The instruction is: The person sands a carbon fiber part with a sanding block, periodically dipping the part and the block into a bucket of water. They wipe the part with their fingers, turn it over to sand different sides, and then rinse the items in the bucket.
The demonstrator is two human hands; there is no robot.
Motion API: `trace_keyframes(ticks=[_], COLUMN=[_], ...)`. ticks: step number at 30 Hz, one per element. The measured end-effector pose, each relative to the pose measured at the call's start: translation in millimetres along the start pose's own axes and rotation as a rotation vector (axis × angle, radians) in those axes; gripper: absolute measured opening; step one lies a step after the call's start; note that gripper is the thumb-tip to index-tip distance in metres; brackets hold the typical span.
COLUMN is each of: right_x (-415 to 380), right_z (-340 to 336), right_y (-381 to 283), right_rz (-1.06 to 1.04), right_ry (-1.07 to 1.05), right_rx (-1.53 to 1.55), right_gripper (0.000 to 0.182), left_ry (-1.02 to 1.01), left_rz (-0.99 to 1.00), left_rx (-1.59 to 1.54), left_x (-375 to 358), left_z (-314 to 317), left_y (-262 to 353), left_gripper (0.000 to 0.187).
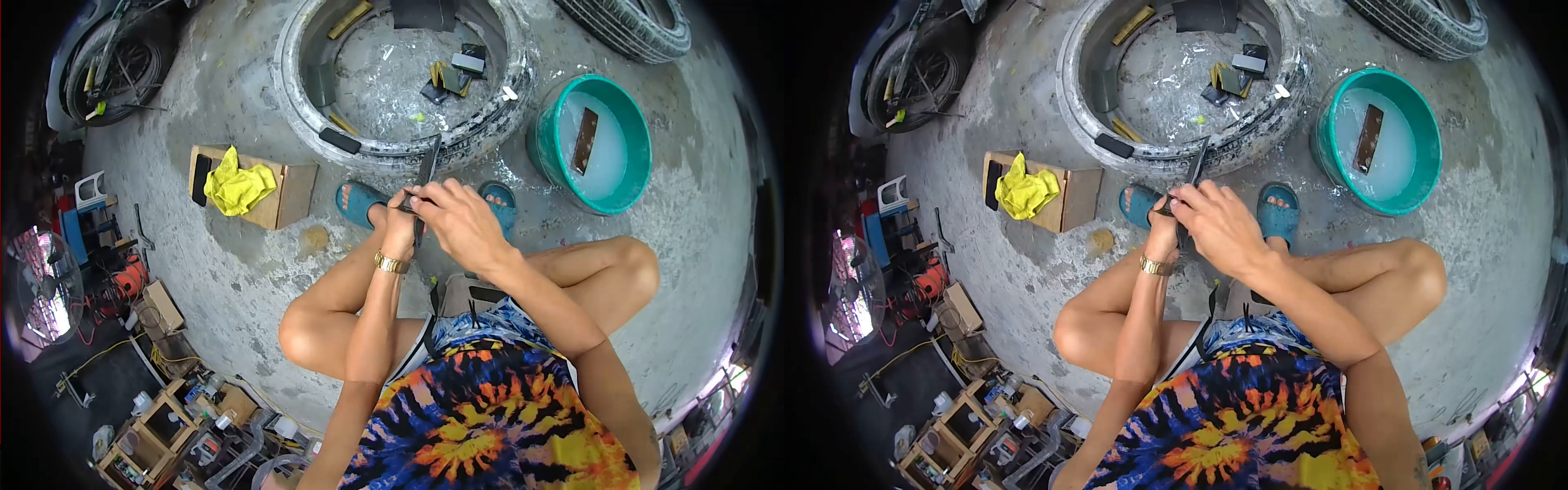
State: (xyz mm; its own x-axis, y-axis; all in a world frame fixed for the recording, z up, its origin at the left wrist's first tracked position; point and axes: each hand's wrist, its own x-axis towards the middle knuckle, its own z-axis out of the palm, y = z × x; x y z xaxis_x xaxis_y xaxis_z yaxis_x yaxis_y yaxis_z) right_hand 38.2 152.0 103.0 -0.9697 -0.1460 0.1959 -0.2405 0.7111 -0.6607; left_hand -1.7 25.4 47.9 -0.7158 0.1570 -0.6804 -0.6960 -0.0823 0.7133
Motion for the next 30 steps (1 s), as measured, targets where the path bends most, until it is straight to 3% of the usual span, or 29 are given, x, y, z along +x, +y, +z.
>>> trace_keyframes(ticks=[4,5,7,8,10,11,12,14,15,16,18,19,22,23,24,26,28,30], right_x=[29,19,-3,-7,10,21,14,2,4,8,14,34,15,0,-3,19,49,28], right_z=[9,13,7,13,21,33,34,33,34,35,38,47,51,48,44,53,62,48], right_y=[47,38,-2,2,34,52,40,18,19,23,34,51,23,5,-3,34,58,31], right_rz=[0.249,0.19,0.106,0.078,0.147,0.33,0.333,0.135,0.135,0.156,0.205,0.317,0.248,0.137,0.113,0.102,0.358,0.263], right_ry=[0.097,0.116,0.074,0.13,0.218,0.292,0.293,0.347,0.345,0.336,0.309,0.379,0.345,0.304,0.302,0.415,0.472,0.345], right_rx=[-0.013,-0.033,0.087,0.132,0.087,0.214,0.217,0.218,0.22,0.225,0.234,0.303,0.268,0.27,0.294,0.168,0.251,0.17], right_gripper=[0.025,0.026,0.03,0.032,0.03,0.027,0.027,0.026,0.026,0.026,0.025,0.025,0.025,0.026,0.024,0.021,0.021,0.02], left_ry=[-0.124,-0.129,0.119,0.121,-0.246,-0.274,-0.273,-0.143,0.039,0.039,-0.493,-0.462,-0.417,-0.069,-0.069,-0.612,-0.583,-0.662], left_rz=[-0.016,-0.011,-0.148,-0.149,-0.031,-0.012,-0.014,-0.132,-0.209,-0.208,-0.064,-0.088,-0.17,-0.31,-0.308,-0.124,-0.127,-0.107], left_rx=[0.025,0.032,-0.102,-0.098,-0.02,-0.05,-0.047,-0.173,-0.239,-0.234,-0.266,-0.252,-0.345,-0.399,-0.397,-0.391,-0.399,-0.392], left_x=[17,16,8,12,27,33,27,18,8,17,36,35,27,11,20,40,29,40], left_z=[-12,-9,5,-1,-25,-30,-29,-13,-1,-12,-43,-44,-42,-16,-26,-59,-52,-57], left_y=[-13,-12,-4,-6,-24,-33,-32,-15,-4,-11,-35,-37,-28,-5,-13,-43,-38,-43], left_gripper=[0.015,0.015,0.018,0.018,0.018,0.02,0.02,0.021,0.019,0.019,0.02,0.022,0.024,0.024,0.024,0.023,0.021,0.02])
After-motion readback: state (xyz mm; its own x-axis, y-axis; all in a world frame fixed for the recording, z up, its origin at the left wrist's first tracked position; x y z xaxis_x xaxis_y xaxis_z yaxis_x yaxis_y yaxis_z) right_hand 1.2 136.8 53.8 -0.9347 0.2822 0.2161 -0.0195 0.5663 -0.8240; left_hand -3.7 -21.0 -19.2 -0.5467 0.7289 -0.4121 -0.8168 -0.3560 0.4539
